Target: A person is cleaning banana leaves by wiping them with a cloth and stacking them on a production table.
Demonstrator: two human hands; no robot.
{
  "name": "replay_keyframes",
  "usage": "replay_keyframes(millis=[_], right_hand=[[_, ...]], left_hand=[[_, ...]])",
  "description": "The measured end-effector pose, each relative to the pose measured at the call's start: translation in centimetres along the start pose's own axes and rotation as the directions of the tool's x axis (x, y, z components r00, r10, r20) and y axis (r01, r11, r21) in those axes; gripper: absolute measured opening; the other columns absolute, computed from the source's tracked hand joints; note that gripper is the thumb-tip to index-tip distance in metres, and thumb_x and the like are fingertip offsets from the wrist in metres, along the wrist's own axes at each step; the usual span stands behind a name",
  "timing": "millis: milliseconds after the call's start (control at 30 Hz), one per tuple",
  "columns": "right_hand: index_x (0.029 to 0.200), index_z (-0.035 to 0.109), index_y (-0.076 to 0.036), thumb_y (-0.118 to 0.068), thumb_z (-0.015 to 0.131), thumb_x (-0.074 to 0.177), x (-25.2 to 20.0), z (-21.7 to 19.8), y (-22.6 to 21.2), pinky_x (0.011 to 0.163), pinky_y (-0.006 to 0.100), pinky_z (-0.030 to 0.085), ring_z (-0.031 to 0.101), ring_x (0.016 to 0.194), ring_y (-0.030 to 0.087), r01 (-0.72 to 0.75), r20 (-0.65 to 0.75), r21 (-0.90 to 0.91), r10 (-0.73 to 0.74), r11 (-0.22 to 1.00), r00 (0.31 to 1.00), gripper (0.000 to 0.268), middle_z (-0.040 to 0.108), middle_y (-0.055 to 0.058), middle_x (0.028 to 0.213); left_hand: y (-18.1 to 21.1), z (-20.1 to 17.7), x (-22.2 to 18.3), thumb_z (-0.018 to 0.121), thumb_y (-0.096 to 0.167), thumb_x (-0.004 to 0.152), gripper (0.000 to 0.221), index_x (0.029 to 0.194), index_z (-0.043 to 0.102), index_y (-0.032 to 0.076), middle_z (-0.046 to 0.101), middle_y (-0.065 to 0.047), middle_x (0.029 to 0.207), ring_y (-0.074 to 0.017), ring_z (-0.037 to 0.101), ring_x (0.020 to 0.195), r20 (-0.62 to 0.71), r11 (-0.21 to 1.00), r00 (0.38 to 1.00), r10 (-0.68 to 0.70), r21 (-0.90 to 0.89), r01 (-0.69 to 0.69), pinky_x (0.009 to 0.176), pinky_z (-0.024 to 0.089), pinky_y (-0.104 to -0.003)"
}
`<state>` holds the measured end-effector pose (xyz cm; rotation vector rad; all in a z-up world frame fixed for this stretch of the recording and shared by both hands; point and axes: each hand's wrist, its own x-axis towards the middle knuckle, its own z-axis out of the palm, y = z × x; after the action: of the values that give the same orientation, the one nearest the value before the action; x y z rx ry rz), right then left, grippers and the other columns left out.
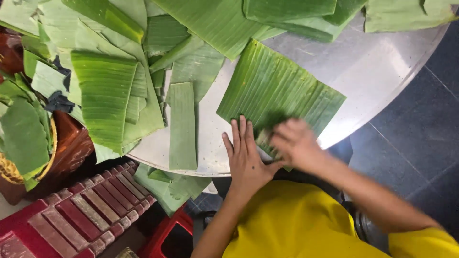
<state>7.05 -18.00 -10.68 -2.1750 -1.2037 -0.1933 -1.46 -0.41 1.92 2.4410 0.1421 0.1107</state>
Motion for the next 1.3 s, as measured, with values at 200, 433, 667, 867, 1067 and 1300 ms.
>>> replay_keyframes(millis=[200,433,667,867,1067,1300], right_hand=[[0.097,0.070,-0.011,-0.014,0.076,0.069,-2.1,-0.8,8.8,0.084,0.050,0.051,0.060,0.099,0.038,0.068,0.039,-0.273,-0.060,0.960,0.997,0.029,0.064,0.014,0.101],[0.114,0.064,-0.006,-0.020,0.071,0.083,-4.2,1.1,2.0,0.102,0.052,0.044,0.056,0.111,0.044,0.066,0.055,-0.150,-0.058,0.987,0.997,0.035,0.060,0.019,0.111],[0.096,0.069,-0.012,-0.006,0.068,0.090,0.5,-7.6,10.5,0.085,0.044,0.047,0.055,0.096,0.037,-0.323,-0.239,-0.258,0.264,0.911,0.935,0.009,0.056,0.013,0.105],[0.108,0.077,-0.016,-0.025,0.051,0.097,7.0,-3.9,-3.8,0.087,0.048,0.053,0.064,0.091,0.034,0.101,-0.079,0.043,-0.097,0.994,0.992,0.030,0.069,0.013,0.106],[0.092,0.079,-0.013,-0.014,0.079,0.097,9.4,-4.6,8.8,0.075,0.034,0.051,0.056,0.085,0.024,-0.091,-0.305,-0.320,-0.011,0.943,0.952,0.005,0.064,0.004,0.100],[0.088,0.069,-0.009,-0.014,0.058,0.094,9.3,-1.6,-1.2,0.089,0.043,0.054,0.064,0.088,0.030,0.296,-0.051,-0.030,-0.298,0.955,0.953,0.013,0.065,0.013,0.100]], left_hand=[[0.0,-0.3,0.2,0.093,0.054,0.059,0.133,0.157,0.026,-0.007,0.012,-0.030,0.169,-0.0484,0.002,0.157,0.028,0.999,0.999,-0.042,0.014,0.041,0.121,-0.004,-0.067],[0.1,-0.8,0.8,0.101,0.044,0.050,0.150,0.161,0.014,-0.005,0.002,-0.029,0.170,-0.0494,-0.006,0.156,0.079,0.995,0.992,-0.095,0.038,0.092,0.120,-0.007,-0.068],[-0.7,0.1,0.2,0.095,0.059,0.045,0.156,0.160,0.016,-0.009,0.004,-0.033,0.168,-0.0508,-0.005,0.156,0.000,0.999,1.000,-0.025,0.040,0.025,0.122,-0.005,-0.069],[-2.7,3.0,-2.2,0.079,0.052,0.083,0.060,0.109,0.068,-0.001,0.067,-0.019,0.121,-0.0430,0.064,0.122,-0.298,0.952,0.907,0.299,0.156,-0.263,0.112,0.044,-0.069],[-2.9,3.0,-1.0,0.076,0.023,0.093,0.024,0.103,0.075,0.002,0.070,-0.016,0.122,-0.0424,0.064,0.123,-0.428,0.937,0.835,0.347,0.125,-0.325,0.110,0.044,-0.069],[-3.2,2.3,-1.0,0.076,0.023,0.091,0.020,0.090,0.072,0.004,0.072,-0.013,0.105,-0.0401,0.069,0.112,-0.441,0.943,0.833,0.333,0.173,-0.285,0.114,0.042,-0.066]])
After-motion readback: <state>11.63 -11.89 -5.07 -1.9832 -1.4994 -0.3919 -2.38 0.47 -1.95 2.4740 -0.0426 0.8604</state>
